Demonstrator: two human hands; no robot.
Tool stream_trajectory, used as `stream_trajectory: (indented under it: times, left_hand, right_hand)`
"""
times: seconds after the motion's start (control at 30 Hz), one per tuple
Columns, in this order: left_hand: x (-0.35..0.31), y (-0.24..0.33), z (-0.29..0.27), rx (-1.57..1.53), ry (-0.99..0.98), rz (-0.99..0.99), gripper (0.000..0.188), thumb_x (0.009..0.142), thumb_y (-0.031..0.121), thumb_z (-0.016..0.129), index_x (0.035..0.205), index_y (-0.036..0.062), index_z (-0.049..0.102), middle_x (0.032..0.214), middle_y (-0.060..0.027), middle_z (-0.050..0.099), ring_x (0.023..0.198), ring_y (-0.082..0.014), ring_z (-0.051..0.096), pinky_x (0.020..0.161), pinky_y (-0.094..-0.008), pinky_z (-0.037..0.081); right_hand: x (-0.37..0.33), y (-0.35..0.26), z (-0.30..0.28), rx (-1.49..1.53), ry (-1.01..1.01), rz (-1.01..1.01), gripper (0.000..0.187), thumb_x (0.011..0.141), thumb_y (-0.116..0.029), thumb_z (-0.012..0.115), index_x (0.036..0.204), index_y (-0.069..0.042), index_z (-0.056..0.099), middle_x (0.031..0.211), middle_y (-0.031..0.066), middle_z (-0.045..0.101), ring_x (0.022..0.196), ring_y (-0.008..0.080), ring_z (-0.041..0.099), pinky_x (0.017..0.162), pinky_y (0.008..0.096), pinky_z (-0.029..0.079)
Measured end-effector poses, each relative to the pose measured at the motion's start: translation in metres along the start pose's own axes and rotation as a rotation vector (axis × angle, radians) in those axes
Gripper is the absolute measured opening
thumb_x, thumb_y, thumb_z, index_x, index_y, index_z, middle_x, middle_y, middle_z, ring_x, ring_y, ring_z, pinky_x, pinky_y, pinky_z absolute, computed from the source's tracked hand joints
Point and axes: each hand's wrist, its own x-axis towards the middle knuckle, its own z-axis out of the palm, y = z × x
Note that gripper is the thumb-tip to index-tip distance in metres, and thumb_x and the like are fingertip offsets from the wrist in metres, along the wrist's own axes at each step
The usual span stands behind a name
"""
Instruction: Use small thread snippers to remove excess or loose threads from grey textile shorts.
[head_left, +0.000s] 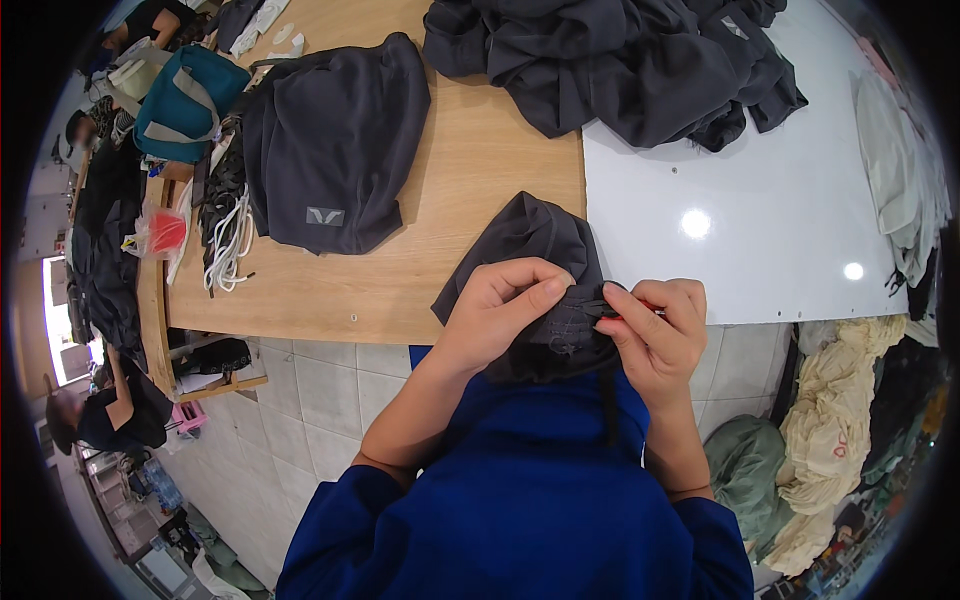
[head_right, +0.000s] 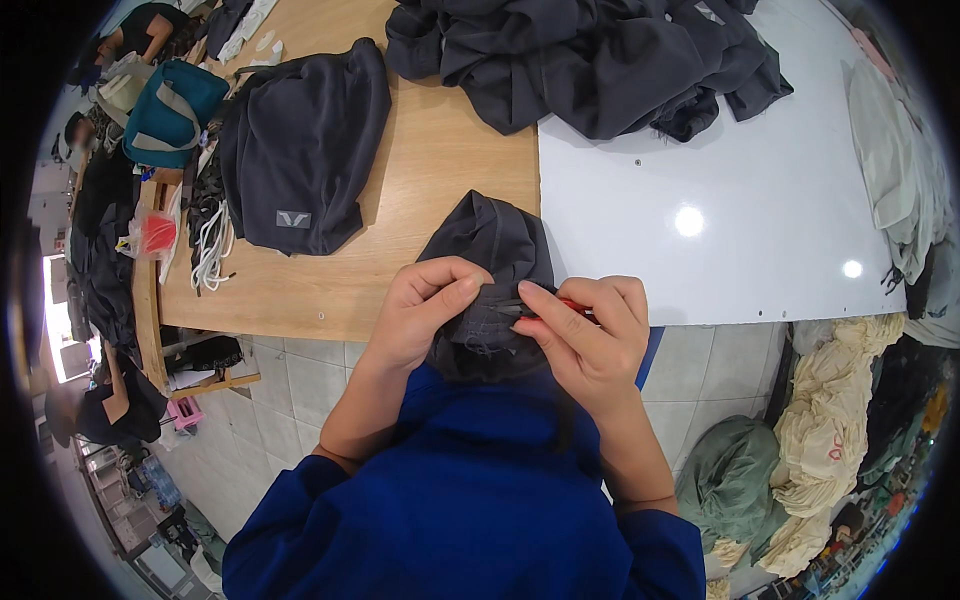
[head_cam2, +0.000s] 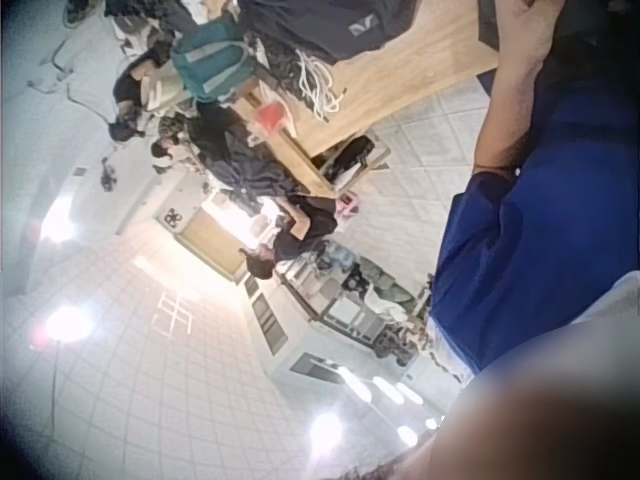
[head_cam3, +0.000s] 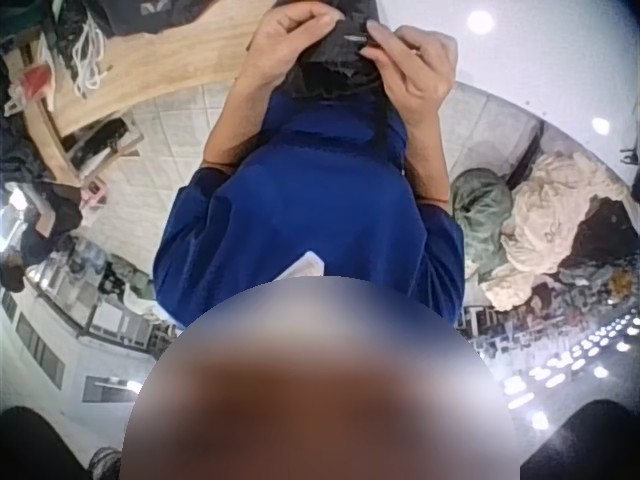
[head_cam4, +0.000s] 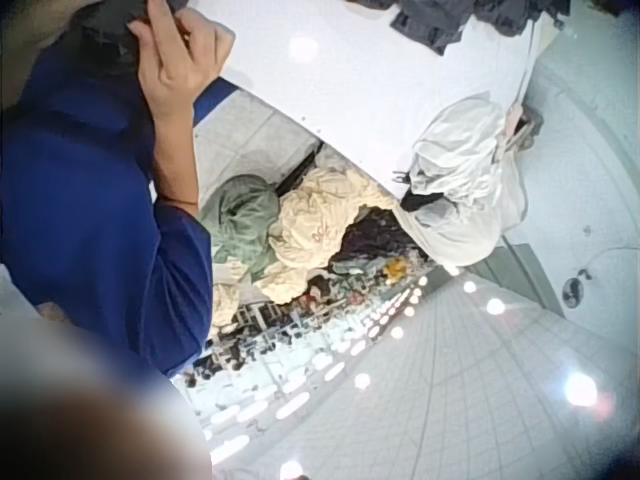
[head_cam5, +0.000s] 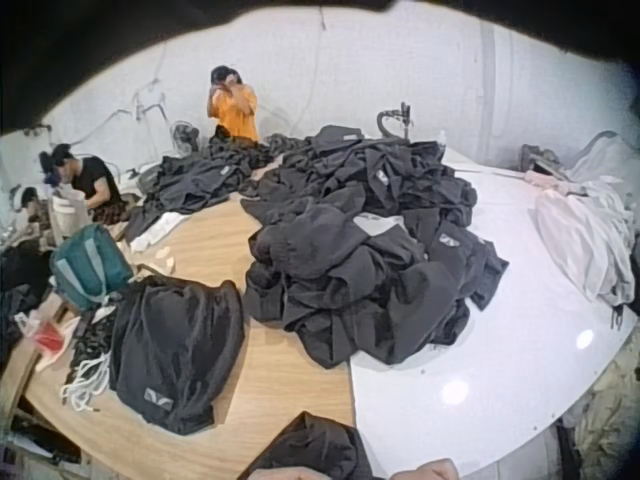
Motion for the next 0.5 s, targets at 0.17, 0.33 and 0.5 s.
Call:
stream_trajectory:
  times: [0.17,0.33,0.5]
  left_hand:
    - [0.0009,-0.0003,-0.0011,0.027,-0.001,0.012,0.017,0.093,0.011,0.056,0.096,-0.0033,0.064,0.087,0.0,0.062,0.08,-0.004,0.053,0.072,-0.018,0.044]
    - [0.0007,0.0019,-0.0006,0.006,-0.012,0.006,0.017,0.093,0.012,0.056,0.096,-0.0031,0.064,0.086,0.0009,0.062,0.079,-0.0035,0.053,0.072,-0.0176,0.044]
    - [0.0016,-0.0004,-0.0015,0.053,0.018,0.023,0.017,0.093,0.013,0.056,0.096,-0.0024,0.063,0.086,0.0014,0.062,0.079,-0.003,0.053,0.072,-0.0174,0.043]
  right_hand:
    - [-0.0034,0.0026,0.0002,0.0,0.026,0.002,0.034,0.06,-0.023,0.078,0.092,-0.013,0.074,0.074,-0.0019,0.055,0.071,0.0163,0.043,0.062,0.0263,0.036]
    - [-0.006,0.0049,-0.0028,0.017,0.042,0.034,0.035,0.06,-0.021,0.078,0.093,-0.012,0.073,0.075,-0.001,0.056,0.07,0.0166,0.044,0.062,0.0269,0.036]
    - [-0.0066,-0.0002,-0.0042,0.145,-0.015,0.167,0.044,0.062,-0.034,0.077,0.1,-0.012,0.071,0.074,0.0001,0.054,0.068,0.0179,0.047,0.063,0.0288,0.038]
